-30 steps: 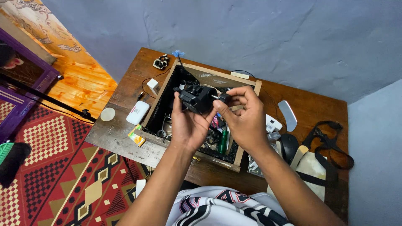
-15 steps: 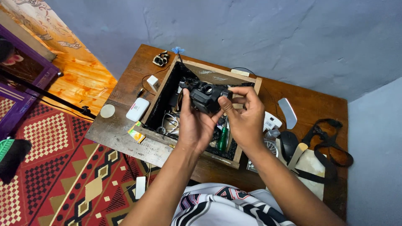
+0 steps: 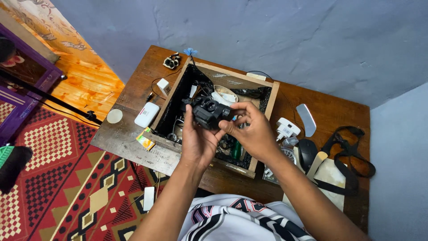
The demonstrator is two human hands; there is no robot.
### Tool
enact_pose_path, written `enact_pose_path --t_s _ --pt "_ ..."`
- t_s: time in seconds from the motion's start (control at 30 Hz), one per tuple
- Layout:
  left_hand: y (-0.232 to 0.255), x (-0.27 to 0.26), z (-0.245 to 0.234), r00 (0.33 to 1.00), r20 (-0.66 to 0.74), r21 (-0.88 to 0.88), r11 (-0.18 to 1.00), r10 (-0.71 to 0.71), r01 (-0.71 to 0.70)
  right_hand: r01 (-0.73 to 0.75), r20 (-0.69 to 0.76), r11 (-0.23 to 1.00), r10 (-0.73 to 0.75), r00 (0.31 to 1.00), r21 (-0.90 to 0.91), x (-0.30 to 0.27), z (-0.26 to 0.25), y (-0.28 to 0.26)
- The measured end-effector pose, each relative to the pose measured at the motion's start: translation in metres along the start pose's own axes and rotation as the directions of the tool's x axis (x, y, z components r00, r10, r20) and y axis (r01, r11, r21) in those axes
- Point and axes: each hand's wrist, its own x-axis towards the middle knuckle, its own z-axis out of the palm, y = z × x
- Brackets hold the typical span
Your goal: Organizing and inspecting various electronic components and devices in a box on a wooden desk.
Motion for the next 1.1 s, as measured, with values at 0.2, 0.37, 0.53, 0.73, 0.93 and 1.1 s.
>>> enact_pose_path --t_s 0.2,0.37,0.53,0.73,0.93,1.1 --pt "0.005 -0.005 -0.015 0.996 -0.094 -0.046 0.999 -0.007 0.002 -0.067 0.121 0.996 0.074 0.99 -0.061 -0.005 -0.003 0.002" --pt "0.008 -0.01 -0.01 0.992 -0.13 0.071 0.997 0.005 0.004 0.009 0.084 0.984 0.006 0.996 -0.178 -0.007 0.007 -0.017" --pt "0.014 -0.014 -0.001 0.994 -0.108 0.156 0.988 0.029 -0.012 0.016 0.015 0.977 -0.013 1.0 -0.211 -0.003 0.011 -0.006" --pt "0.031 -0.014 0.012 0.99 0.082 0.332 0.933 0.116 -0.136 -0.145 0.012 0.988 0.144 0.989 0.045 0.003 0.01 0.01" --pt "0.037 -0.007 0.009 0.956 0.254 0.387 0.891 0.144 -0.237 -0.302 0.114 0.898 0.28 0.953 0.319 0.006 0.001 -0.002" --pt "0.045 -0.012 0.02 0.94 0.305 0.383 0.885 0.151 -0.266 -0.375 0.248 0.807 0.289 0.925 0.457 0.003 0.001 -0.015"
